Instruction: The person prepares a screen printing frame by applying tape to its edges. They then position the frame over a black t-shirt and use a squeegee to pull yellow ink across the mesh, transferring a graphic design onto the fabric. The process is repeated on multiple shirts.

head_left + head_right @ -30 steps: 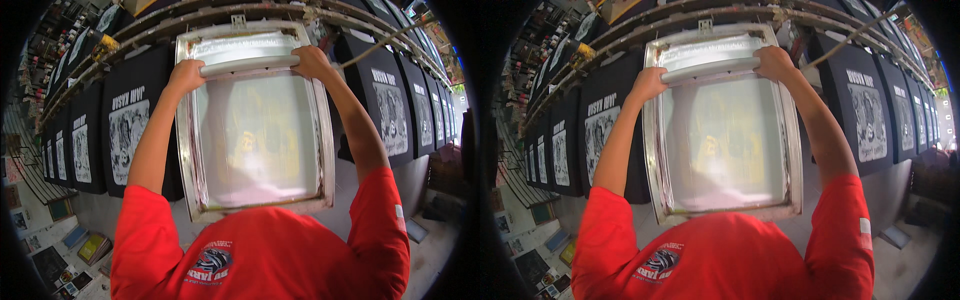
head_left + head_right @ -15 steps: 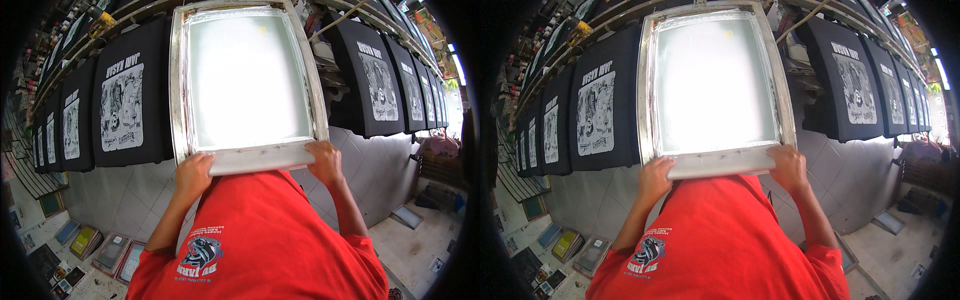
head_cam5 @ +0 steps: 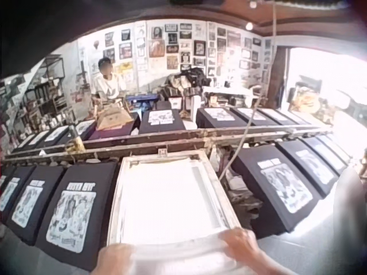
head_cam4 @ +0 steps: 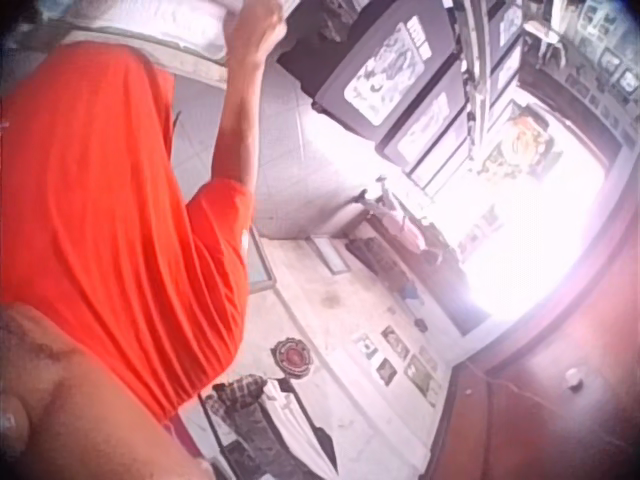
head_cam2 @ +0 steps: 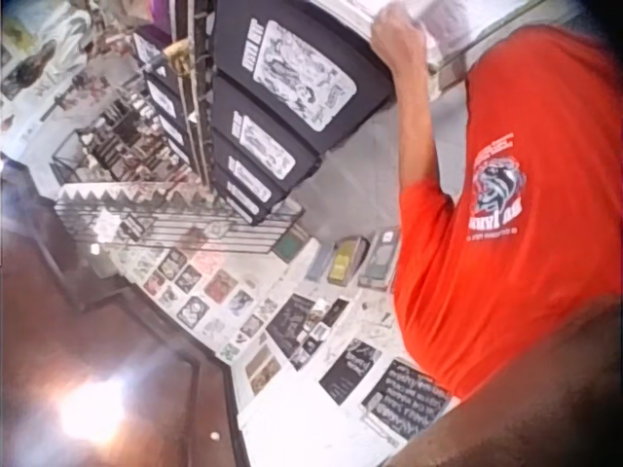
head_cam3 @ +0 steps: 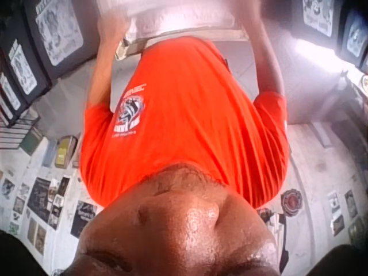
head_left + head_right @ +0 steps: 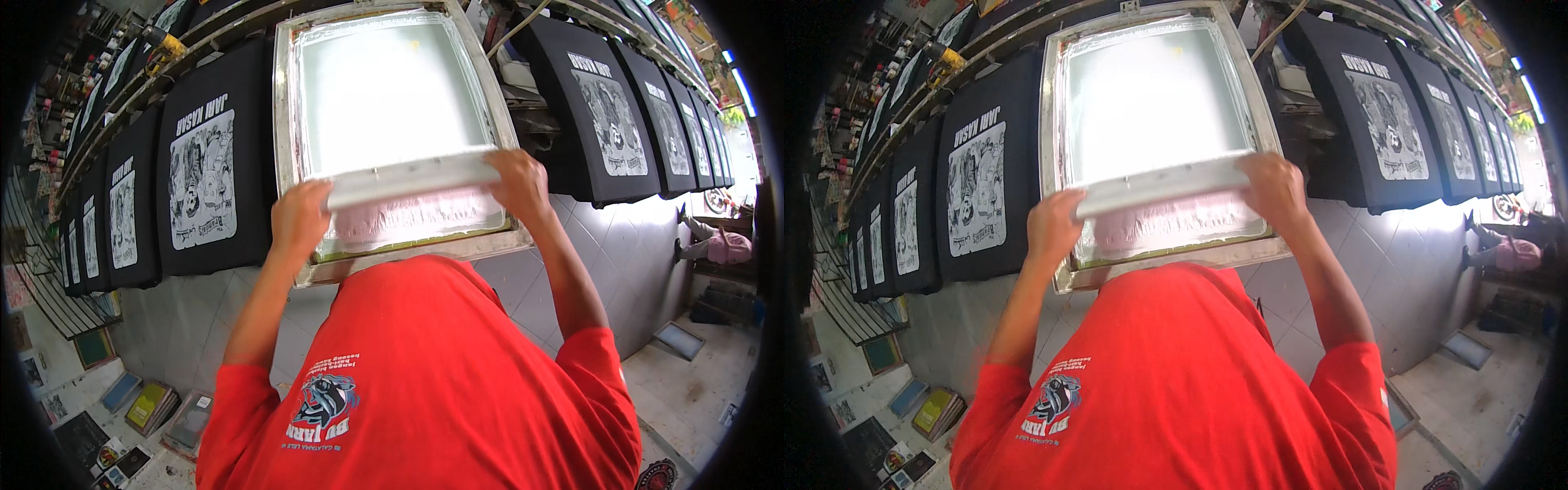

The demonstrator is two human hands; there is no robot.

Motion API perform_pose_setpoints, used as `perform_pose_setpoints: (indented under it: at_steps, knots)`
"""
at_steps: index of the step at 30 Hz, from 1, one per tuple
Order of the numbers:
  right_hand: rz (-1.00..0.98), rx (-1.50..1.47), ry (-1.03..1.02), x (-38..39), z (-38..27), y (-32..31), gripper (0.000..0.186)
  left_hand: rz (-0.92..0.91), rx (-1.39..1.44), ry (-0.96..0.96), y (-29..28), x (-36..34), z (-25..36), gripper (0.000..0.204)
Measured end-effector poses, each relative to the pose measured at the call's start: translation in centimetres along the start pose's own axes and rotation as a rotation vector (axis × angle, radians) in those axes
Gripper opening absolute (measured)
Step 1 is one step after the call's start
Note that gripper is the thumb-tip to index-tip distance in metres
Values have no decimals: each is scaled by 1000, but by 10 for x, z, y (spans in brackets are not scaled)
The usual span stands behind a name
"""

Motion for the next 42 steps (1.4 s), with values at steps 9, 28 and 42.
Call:
perform_pose_setpoints:
  at_steps: [9, 28, 42]
  knots:
    - [-66, 30, 62, 74, -34, 6, 36, 15, -29, 93, 15, 68, 35, 31]
    - [-120, 80, -44, -253, 130, 115, 41, -53, -118, -15, 68, -267, -132, 45]
    - [-268, 114, -4, -200, 58, 3, 33, -39, -3, 9, -37, -185, -66, 25]
Point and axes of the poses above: each hand's wrist, its own x-axis away from the middle knuckle, its own y-axis out of the palm, z = x × y, the point moved 7 cm from there along -x, towards the middle knuckle, and after that the axes turned 3 degrees about -x, right-handed, at the moved point
